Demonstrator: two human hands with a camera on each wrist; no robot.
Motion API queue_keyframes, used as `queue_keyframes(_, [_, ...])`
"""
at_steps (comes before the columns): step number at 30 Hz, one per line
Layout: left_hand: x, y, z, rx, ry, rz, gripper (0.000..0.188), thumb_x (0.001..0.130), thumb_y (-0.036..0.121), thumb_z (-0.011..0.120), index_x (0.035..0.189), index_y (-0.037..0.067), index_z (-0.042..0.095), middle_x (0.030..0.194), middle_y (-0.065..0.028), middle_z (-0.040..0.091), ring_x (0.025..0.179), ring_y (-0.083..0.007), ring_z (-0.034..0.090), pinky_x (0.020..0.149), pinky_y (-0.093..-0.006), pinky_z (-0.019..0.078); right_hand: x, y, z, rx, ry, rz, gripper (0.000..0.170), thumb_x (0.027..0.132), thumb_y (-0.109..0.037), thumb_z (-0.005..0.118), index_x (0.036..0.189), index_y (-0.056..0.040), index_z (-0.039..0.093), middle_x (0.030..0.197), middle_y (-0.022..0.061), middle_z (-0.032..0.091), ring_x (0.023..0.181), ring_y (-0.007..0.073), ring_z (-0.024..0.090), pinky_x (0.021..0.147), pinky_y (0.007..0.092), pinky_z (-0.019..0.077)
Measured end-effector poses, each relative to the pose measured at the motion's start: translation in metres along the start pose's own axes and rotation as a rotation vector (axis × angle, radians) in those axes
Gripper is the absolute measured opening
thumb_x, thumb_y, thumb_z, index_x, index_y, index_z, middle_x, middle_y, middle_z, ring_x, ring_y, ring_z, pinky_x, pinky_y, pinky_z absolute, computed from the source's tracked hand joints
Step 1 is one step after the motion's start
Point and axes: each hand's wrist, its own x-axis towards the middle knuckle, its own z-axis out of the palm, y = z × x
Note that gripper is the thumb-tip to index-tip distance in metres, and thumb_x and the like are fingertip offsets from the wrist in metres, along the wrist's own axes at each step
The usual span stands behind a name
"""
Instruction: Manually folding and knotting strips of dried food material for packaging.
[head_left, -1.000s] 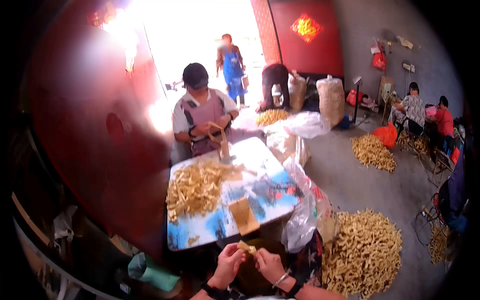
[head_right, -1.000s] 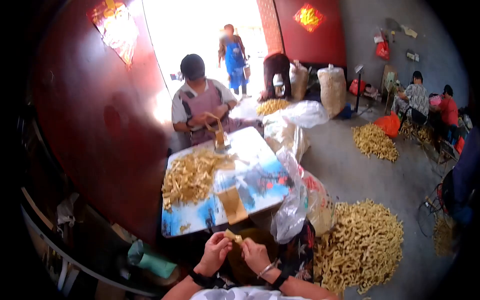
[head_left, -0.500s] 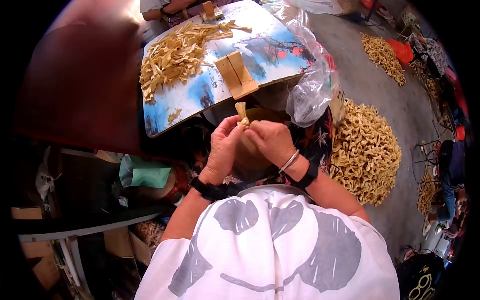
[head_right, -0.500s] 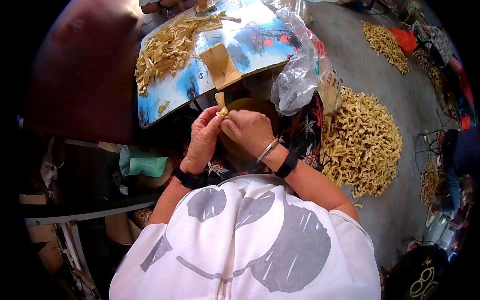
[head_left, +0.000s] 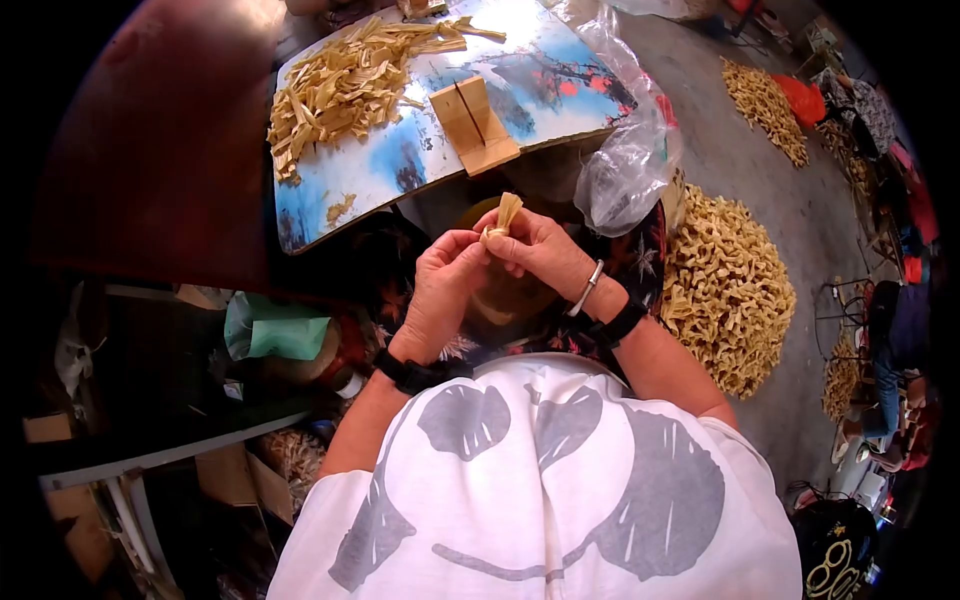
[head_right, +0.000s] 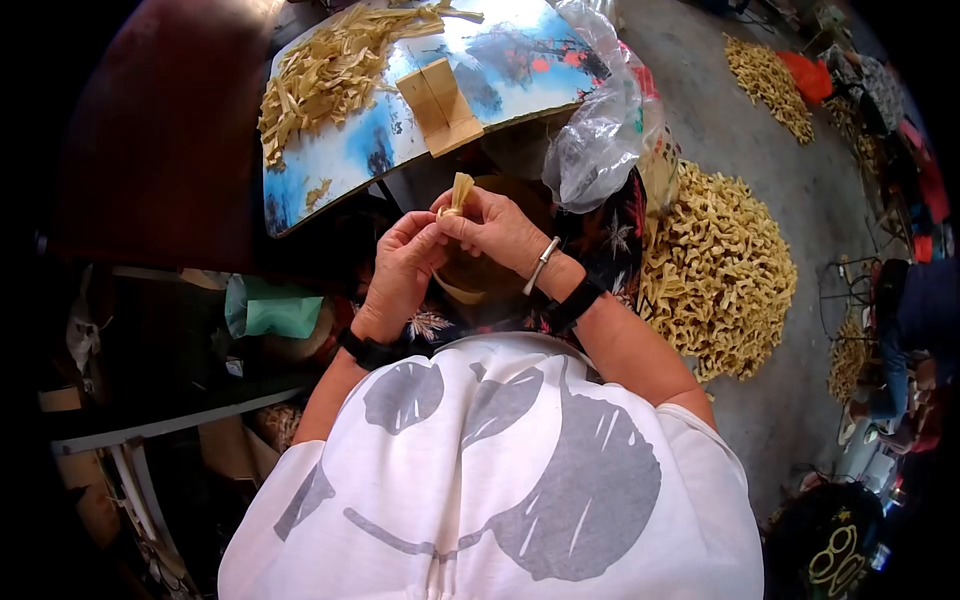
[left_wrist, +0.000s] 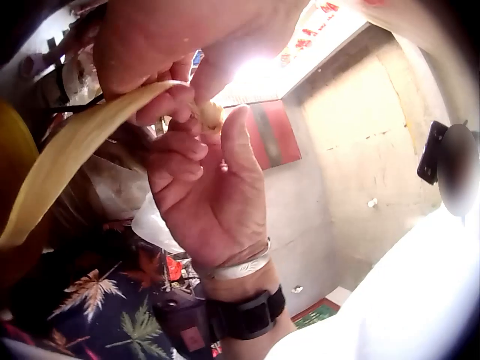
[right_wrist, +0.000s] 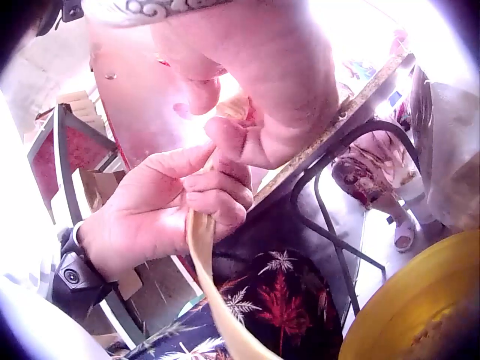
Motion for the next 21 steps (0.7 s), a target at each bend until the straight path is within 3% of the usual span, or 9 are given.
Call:
queue_keyframes(2, [-0.001, 0.006, -0.003, -0.126, -0.038, -0.068, 0.017, 0.094, 0.01, 0.063, 0.109, 0.003, 0.062, 0.083, 0.0008, 0.059, 0.062, -0.003, 0.047, 0.056, -0.0168, 0.0387, -0.003, -0.006, 0.002, 0.171, -0.026, 0.025, 0.022, 0.094, -0.024, 0.066, 0.106, -0.0067, 0.065, 0.077, -0.0044, 0.059, 0.062, 0.0033, 0.051, 0.055, 0.0185, 0.0437])
queue_keyframes(3, [-0.001, 0.007, 0.001, -0.092, -0.011, -0.078, 0.016, 0.094, 0.011, 0.063, 0.107, 0.003, 0.063, 0.077, 0.0033, 0.055, 0.057, -0.0013, 0.04, 0.05, -0.0164, 0.0323, -0.002, -0.005, 0.001, 0.127, -0.013, 0.025, 0.023, 0.093, -0.025, 0.067, 0.106, -0.0064, 0.064, 0.077, -0.0043, 0.059, 0.062, 0.0032, 0.051, 0.055, 0.0184, 0.0436])
queue_keyframes(11, [-0.01, 0.013, 0.015, -0.138, 0.024, -0.105, 0.012, 0.094, 0.015, 0.065, 0.103, 0.007, 0.065, 0.06, 0.0092, 0.041, 0.05, -0.0021, 0.033, 0.046, -0.0188, 0.0258, -0.001, -0.006, -0.003, -0.071, -0.002, -0.006, 0.032, 0.089, -0.025, 0.074, 0.11, -0.0046, 0.061, 0.08, -0.0053, 0.058, 0.067, 0.0018, 0.049, 0.058, 0.0168, 0.0422])
queue_keyframes(14, [-0.007, 0.003, 0.008, -0.086, 0.02, -0.133, 0.01, 0.095, 0.017, 0.064, 0.097, 0.008, 0.064, 0.06, 0.0094, 0.04, 0.049, -0.0022, 0.032, 0.046, -0.0186, 0.0252, 0.005, 0.014, 0.002, -0.026, -0.022, -0.173, 0.034, 0.087, -0.025, 0.075, 0.11, -0.0042, 0.061, 0.08, -0.0057, 0.057, 0.067, 0.0016, 0.048, 0.058, 0.0171, 0.0414])
queue_keyframes(18, [-0.009, -0.001, 0.013, 0.086, 0.033, -0.09, 0.014, 0.097, 0.02, 0.062, 0.09, 0.007, 0.061, 0.06, 0.0093, 0.039, 0.049, -0.0017, 0.03, 0.046, -0.0181, 0.0245, -0.003, 0.002, 0.004, 0.147, -0.026, 0.002, 0.023, 0.087, -0.022, 0.075, 0.099, -0.0081, 0.061, 0.08, -0.0053, 0.056, 0.066, 0.0013, 0.047, 0.055, 0.0177, 0.0401])
queue_keyframes(21, [-0.013, 0.001, 0.012, 0.316, 0.014, -0.011, 0.017, 0.097, 0.022, 0.061, 0.09, 0.006, 0.062, 0.061, 0.0093, 0.041, 0.05, -0.0011, 0.03, 0.046, -0.0177, 0.0241, 0.0, 0.002, -0.002, 0.185, 0.109, 0.088, 0.02, 0.087, -0.021, 0.074, 0.096, -0.0098, 0.06, 0.079, -0.0056, 0.057, 0.064, 0.0012, 0.047, 0.053, 0.0175, 0.0391])
